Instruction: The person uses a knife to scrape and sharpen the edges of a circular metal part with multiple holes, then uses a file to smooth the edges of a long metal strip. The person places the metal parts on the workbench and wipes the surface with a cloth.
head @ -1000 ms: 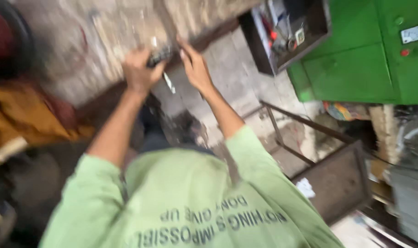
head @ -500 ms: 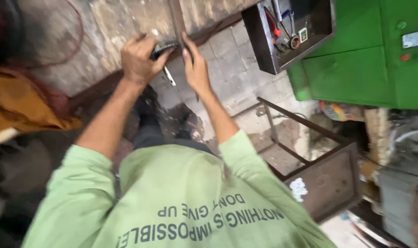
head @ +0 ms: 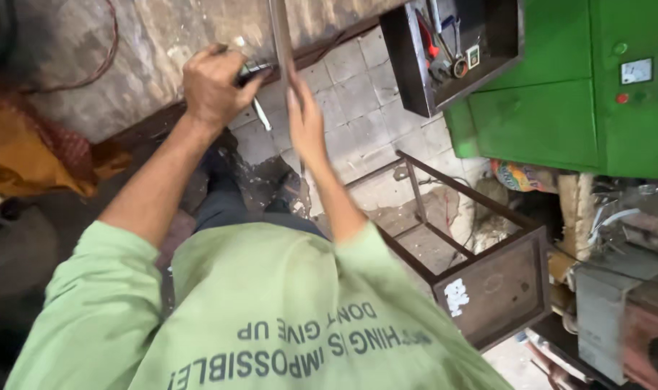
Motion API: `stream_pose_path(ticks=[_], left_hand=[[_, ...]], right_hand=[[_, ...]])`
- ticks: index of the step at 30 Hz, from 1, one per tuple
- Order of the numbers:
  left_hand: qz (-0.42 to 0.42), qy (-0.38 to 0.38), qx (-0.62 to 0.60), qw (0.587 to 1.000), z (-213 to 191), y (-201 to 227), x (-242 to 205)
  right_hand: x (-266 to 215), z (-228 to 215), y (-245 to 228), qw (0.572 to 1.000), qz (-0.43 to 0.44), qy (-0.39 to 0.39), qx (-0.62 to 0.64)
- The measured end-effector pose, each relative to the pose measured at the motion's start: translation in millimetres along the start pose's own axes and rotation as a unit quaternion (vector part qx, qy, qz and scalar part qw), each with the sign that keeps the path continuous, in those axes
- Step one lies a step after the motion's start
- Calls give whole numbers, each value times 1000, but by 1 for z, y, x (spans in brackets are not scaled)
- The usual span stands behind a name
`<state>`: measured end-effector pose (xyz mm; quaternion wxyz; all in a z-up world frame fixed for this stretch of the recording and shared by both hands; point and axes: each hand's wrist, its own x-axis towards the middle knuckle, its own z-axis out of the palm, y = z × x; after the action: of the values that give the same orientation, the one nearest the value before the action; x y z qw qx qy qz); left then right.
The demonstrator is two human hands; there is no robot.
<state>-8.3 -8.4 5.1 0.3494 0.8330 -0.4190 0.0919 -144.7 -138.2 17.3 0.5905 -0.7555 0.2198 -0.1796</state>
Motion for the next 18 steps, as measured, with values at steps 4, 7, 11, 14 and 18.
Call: stream_pose_path(ticks=[4, 7, 11, 14, 18], left_hand=[[-84, 44, -120, 988, -16, 10, 16], [-56, 29, -97, 993, -21, 7, 7], [36, -40, 0, 999, -15, 5, 20], [42, -32, 5, 999, -14, -10, 36], [-16, -1, -39, 999, -7, -2, 4]], right_hand=[[68, 6, 62, 996, -76, -41, -13], [-8, -24, 59, 998, 15, -51, 30], [-120, -63, -21, 992, 57, -90, -75], [-72, -20, -35, 998, 37, -39, -22], [50, 21, 32, 998, -65, -5, 6]])
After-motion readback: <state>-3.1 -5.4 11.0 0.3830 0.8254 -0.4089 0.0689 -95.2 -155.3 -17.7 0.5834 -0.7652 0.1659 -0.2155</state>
